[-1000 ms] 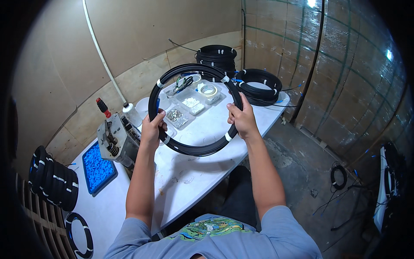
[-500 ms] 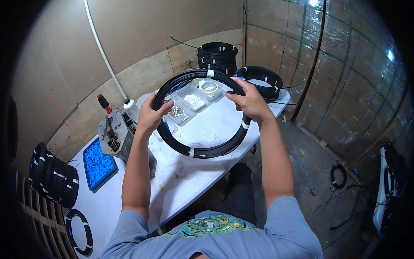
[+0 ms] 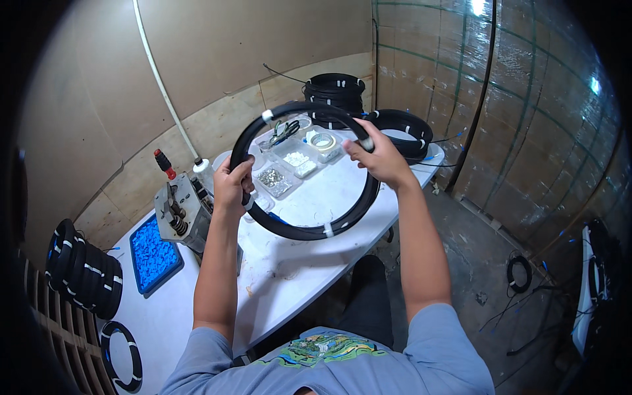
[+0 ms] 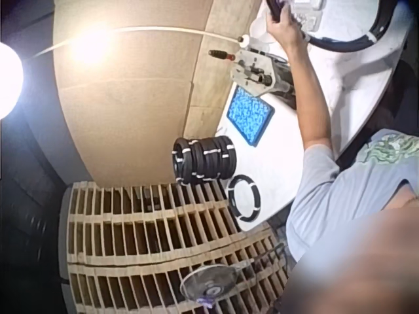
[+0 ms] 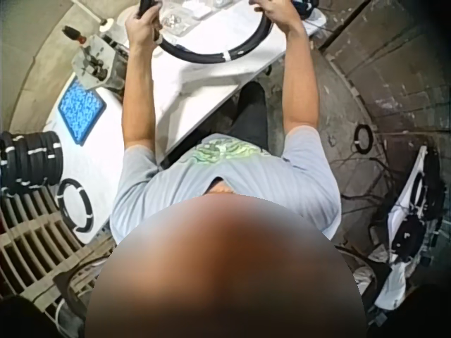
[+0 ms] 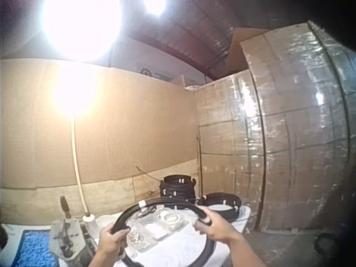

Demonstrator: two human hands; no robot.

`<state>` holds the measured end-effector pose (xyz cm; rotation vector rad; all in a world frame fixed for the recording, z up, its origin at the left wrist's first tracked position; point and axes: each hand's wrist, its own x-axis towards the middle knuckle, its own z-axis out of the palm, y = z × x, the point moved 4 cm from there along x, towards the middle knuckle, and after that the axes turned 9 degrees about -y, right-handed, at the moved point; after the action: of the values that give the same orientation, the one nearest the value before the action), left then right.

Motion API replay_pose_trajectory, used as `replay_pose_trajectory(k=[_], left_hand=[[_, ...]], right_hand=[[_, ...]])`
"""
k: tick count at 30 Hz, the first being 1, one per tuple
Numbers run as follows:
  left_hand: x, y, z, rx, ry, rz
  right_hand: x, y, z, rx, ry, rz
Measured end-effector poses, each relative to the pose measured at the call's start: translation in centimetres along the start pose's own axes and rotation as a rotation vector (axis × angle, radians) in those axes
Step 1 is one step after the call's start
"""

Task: Manually wrapping or securing a coil of black cable with white tape.

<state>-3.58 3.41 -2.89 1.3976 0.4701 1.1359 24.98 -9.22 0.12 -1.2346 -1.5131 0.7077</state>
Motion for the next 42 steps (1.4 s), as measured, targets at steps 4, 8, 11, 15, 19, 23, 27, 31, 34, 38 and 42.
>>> replay_pose_trajectory(k=[4,8,11,15,19,23,27,31,34,38,42], left_hand=[[0.2,-0.5,0.2,-0.189,0.103,-0.03],[0.1,-1.1,-0.7,-0.22,0.148,-0.071],[0.1,-1.4,-1.1,-0.206,0.129,-0.078],[0.0,-1.0,-0.7,-0.194,0.134,-0.075],[0.3,-1.1,-1.0,-0.148,0.109,-0.109],[-0.2,-2.2,-1.5,-0.163,0.155,-0.129],[-0.5,-2.8,-1.2,-0.218,0.182,-0.159],[-0.6,-3.5,-1.6,-0.244,0.188,-0.166],[-0.7,-3.5,-1.7,-0.242,0.204,-0.175],[-0.9,-3.7,-1.6,-0.254,0.182,-0.184],[-0.7,-4.2,-2.7,-0.124,0.092,-0.247]], right_hand=[[-0.8,3.7,1.4,0.491,0.149,-0.07],[-1.1,2.8,3.3,0.634,0.292,-0.049],[-1.3,3.0,3.7,0.746,0.287,-0.015],[-1.2,3.4,3.8,0.705,0.31,-0.01],[-0.9,3.5,4.1,0.701,0.316,-0.027],[-0.9,3.7,4.4,0.683,0.298,-0.02],[-0.5,3.7,3.8,0.627,0.244,0.024],[-0.4,3.7,4.0,0.629,0.238,0.018],[-0.4,3.7,4.0,0.651,0.238,0.016],[-0.8,3.2,3.9,0.664,0.255,-0.033],[-0.6,2.6,3.5,0.707,0.216,-0.011]])
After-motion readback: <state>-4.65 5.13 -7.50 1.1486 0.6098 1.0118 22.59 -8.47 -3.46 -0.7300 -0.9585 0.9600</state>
